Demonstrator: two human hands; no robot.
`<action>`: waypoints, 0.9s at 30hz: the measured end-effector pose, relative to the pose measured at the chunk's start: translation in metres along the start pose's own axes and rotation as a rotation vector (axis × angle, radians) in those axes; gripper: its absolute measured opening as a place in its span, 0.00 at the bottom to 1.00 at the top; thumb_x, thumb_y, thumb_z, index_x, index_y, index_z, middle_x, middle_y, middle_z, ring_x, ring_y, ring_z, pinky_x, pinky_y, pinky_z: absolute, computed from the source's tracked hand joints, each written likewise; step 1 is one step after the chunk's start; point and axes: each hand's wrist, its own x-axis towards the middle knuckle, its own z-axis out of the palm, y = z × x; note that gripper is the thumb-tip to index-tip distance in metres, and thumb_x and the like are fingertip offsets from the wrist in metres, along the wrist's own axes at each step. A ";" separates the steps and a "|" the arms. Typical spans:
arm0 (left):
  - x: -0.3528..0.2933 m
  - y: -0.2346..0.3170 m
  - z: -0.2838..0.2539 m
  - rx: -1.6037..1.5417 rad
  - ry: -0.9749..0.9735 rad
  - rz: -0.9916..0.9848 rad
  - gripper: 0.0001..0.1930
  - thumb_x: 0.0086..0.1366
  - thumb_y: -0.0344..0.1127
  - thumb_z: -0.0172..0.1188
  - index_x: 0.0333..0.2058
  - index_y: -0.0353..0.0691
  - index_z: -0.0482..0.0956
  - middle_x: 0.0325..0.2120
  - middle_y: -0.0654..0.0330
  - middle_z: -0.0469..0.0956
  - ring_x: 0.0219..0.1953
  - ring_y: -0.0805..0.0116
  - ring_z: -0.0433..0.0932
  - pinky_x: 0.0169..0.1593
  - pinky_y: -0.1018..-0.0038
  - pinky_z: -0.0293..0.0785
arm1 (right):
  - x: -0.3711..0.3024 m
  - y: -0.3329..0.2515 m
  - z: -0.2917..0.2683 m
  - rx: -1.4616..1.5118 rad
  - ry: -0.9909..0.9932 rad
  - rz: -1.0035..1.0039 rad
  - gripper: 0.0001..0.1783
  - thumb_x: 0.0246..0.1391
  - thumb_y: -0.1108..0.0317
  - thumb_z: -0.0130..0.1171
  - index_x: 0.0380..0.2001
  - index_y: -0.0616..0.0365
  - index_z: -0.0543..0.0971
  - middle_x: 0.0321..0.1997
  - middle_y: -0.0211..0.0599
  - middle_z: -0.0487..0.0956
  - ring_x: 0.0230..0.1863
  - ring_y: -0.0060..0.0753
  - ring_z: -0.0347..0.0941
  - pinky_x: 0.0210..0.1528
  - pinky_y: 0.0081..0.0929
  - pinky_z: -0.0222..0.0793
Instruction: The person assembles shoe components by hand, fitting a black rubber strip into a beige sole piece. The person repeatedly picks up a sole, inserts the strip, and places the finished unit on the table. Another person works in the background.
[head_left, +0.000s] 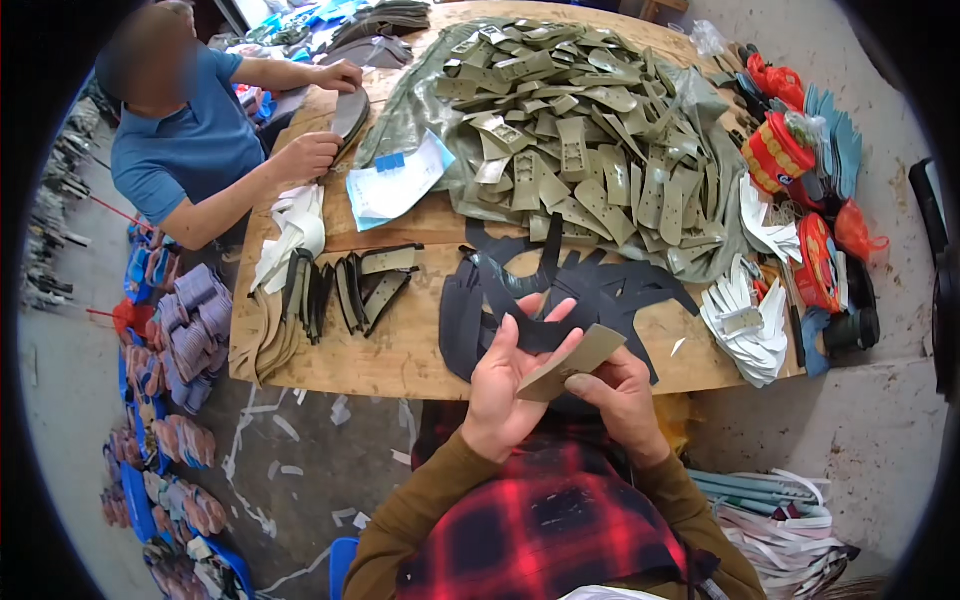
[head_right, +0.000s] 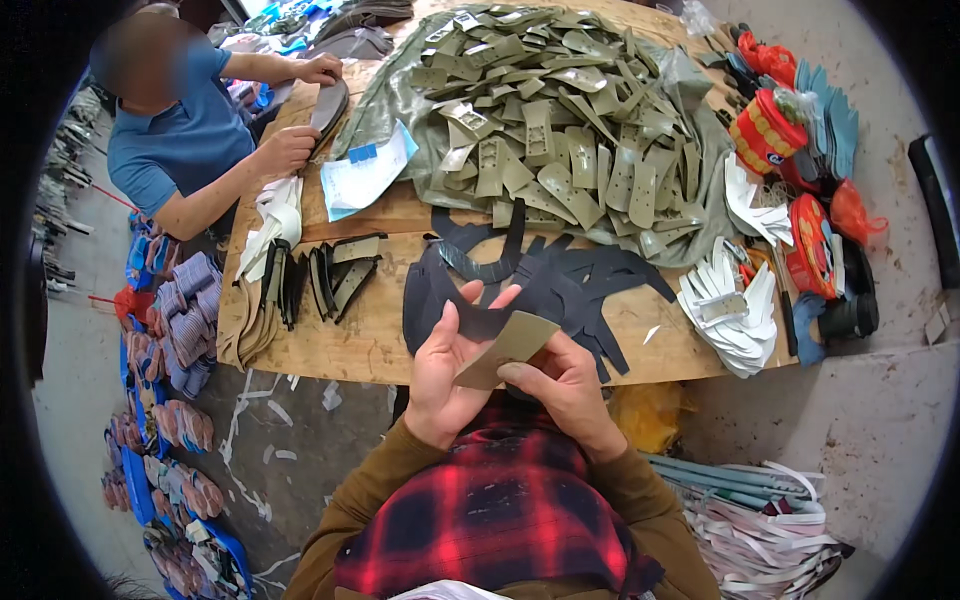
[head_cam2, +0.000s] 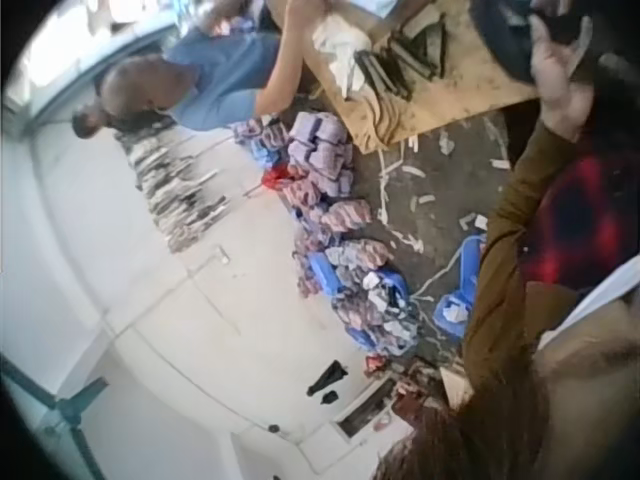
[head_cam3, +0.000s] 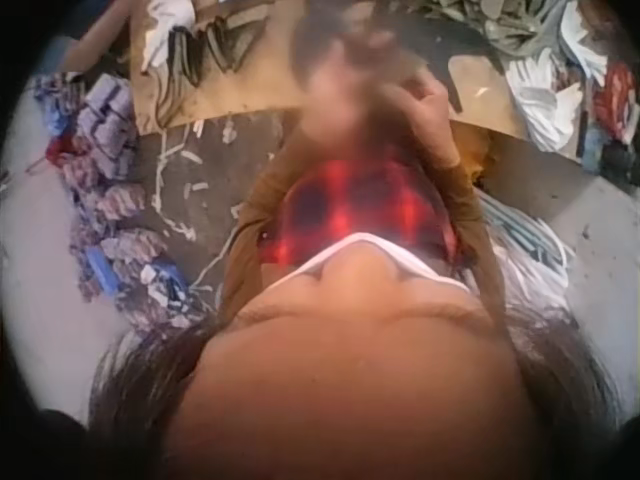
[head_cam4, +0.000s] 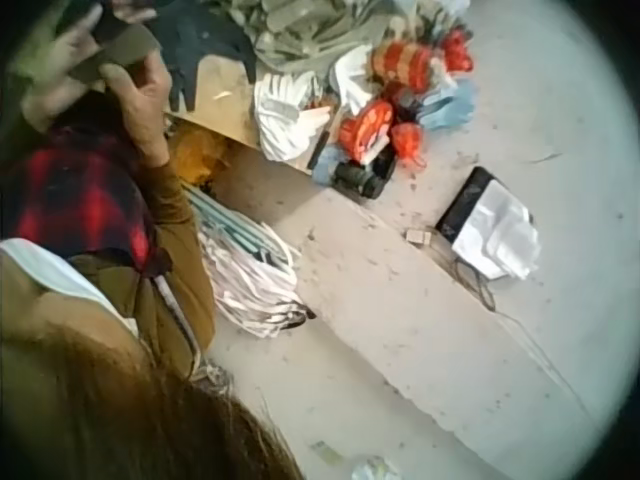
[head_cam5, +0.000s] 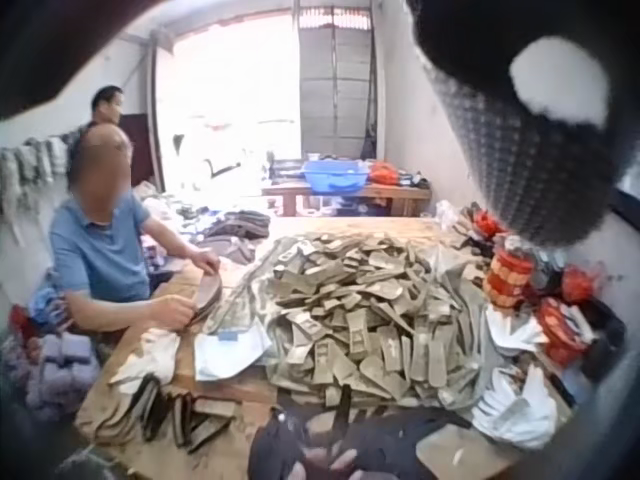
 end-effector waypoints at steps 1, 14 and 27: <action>-0.001 -0.002 0.000 -0.010 -0.013 -0.022 0.20 0.77 0.48 0.37 0.60 0.45 0.62 0.65 0.48 0.59 0.62 0.50 0.67 0.66 0.55 0.63 | 0.000 -0.002 -0.001 -0.073 -0.022 -0.002 0.18 0.56 0.79 0.61 0.50 0.63 0.72 0.45 0.28 0.75 0.43 0.20 0.74 0.46 0.20 0.71; -0.010 0.004 0.004 0.061 0.077 -0.121 0.22 0.77 0.47 0.34 0.60 0.40 0.61 0.60 0.45 0.67 0.61 0.53 0.69 0.66 0.58 0.65 | 0.019 -0.012 -0.034 -0.627 -0.025 -0.327 0.17 0.57 0.75 0.61 0.49 0.66 0.71 0.39 0.40 0.80 0.37 0.30 0.78 0.39 0.27 0.74; -0.010 0.004 0.000 0.083 0.106 -0.123 0.22 0.77 0.48 0.36 0.62 0.42 0.62 0.56 0.50 0.72 0.57 0.60 0.72 0.63 0.60 0.67 | 0.034 -0.014 -0.028 -0.984 -0.197 -0.634 0.16 0.51 0.76 0.66 0.42 0.66 0.73 0.35 0.43 0.77 0.27 0.39 0.77 0.28 0.29 0.72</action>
